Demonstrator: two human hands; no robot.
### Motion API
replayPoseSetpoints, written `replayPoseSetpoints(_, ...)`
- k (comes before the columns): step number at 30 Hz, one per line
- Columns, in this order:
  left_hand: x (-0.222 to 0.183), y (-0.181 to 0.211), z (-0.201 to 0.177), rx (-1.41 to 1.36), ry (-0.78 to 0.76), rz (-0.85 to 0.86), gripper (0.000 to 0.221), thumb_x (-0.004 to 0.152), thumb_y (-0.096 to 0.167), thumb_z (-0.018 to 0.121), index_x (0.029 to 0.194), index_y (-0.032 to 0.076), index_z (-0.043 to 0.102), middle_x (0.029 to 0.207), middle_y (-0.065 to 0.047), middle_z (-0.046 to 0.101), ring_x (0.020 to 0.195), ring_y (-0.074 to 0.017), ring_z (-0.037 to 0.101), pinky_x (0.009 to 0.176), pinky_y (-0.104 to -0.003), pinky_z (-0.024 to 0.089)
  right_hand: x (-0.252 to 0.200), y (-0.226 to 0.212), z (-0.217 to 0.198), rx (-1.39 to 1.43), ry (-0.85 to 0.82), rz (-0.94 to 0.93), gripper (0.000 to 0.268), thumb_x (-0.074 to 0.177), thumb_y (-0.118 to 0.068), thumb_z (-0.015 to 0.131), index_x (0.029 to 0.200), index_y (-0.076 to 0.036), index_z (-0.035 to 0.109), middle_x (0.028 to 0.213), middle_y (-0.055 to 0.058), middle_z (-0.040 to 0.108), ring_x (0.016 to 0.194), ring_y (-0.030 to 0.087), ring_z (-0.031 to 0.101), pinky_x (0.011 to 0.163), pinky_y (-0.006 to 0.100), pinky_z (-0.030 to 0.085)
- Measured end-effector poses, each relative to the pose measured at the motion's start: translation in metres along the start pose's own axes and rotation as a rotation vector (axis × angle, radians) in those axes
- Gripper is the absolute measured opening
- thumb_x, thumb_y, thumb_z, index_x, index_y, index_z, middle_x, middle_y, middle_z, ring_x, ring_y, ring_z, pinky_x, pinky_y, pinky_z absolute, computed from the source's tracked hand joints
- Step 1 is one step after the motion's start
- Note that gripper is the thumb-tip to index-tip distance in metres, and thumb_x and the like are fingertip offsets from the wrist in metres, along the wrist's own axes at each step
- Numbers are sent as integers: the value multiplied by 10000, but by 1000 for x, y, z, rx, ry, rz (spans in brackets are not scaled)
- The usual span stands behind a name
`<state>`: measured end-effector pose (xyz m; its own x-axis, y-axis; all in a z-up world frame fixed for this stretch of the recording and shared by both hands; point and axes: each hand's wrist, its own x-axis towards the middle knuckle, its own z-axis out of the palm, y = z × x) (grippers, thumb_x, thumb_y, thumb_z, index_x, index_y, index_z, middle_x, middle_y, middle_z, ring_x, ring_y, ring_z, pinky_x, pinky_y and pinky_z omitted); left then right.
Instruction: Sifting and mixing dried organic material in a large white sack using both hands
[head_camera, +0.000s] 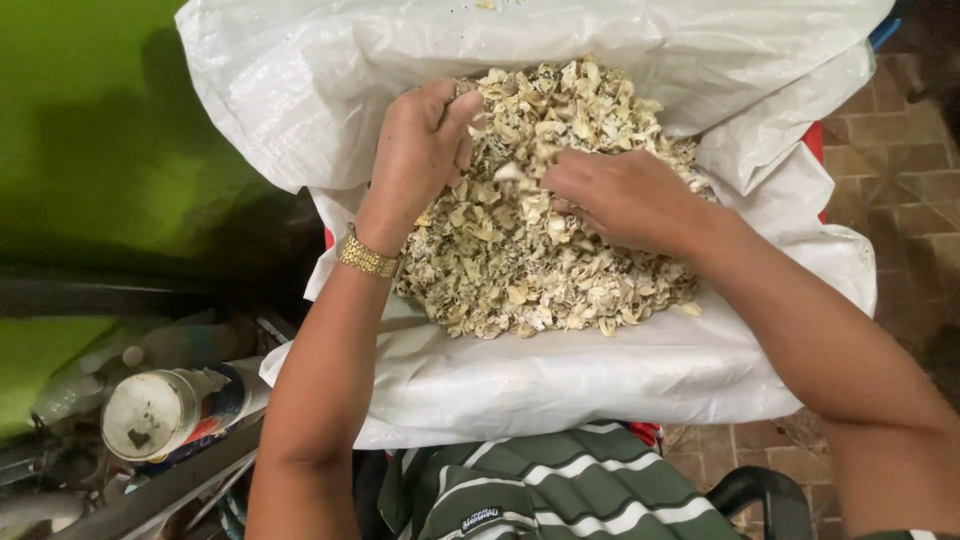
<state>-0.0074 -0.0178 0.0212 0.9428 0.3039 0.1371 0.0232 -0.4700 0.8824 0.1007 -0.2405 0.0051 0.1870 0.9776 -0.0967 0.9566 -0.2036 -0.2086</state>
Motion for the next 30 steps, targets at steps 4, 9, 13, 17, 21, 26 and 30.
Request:
replayPoseSetpoints(4,6,-21,7,99,47,81,493,1067,334,537,640,199,332,534,98,307,447,-42,287,429,-154,290,-7,11,3,-78,110,-53,135,993,-86,517,896,-170,558,745,-28,589,513,94,486,382,194,364)
replayPoseSetpoints(9,0,-2,1,71,-32,-3,554,1099,313,466,583,160,334,460,61,360,774,-105,869,305,-125,265,-9,12,-2,-124,330,-209,324,1044,-359,463,793,-187,574,611,-45,542,484,81,471,357,190,290)
replayPoseSetpoints(13,7,-22,3,10,-6,132,508,1002,497,476,620,197,326,530,92,293,448,-47,264,443,-169,279,-3,-2,-18,-30,251,-192,254,821,61,643,969,-144,616,935,54,608,783,180,557,505,230,457)
replayPoseSetpoints(17,10,-15,0,90,43,189,419,981,521,459,887,117,516,849,-36,523,792,-140,466,667,-251,421,-8,-7,-27,279,232,-100,637,707,198,590,1242,-147,589,1215,106,639,1043,225,626,877,348,545)
replayPoseSetpoints(21,8,-9,-4,94,20,208,637,962,585,357,1080,60,698,688,26,520,738,-118,494,636,-237,419,-12,-12,-34,253,215,108,726,720,205,553,1318,-206,568,1328,75,607,1207,381,453,876,448,482)
replayPoseSetpoints(26,-3,6,-9,-138,-24,25,194,986,120,637,824,18,669,675,-94,649,554,-141,629,508,-236,461,-7,1,-15,156,313,13,239,831,-64,693,1009,-221,669,823,-10,696,869,124,647,1101,454,289)
replayPoseSetpoints(30,-5,11,-11,-140,-106,60,227,980,145,652,788,24,650,632,-146,647,496,-175,628,460,-231,477,-9,-24,-47,154,188,-75,293,819,-244,715,1108,-228,676,1148,56,666,1074,214,571,959,478,335)
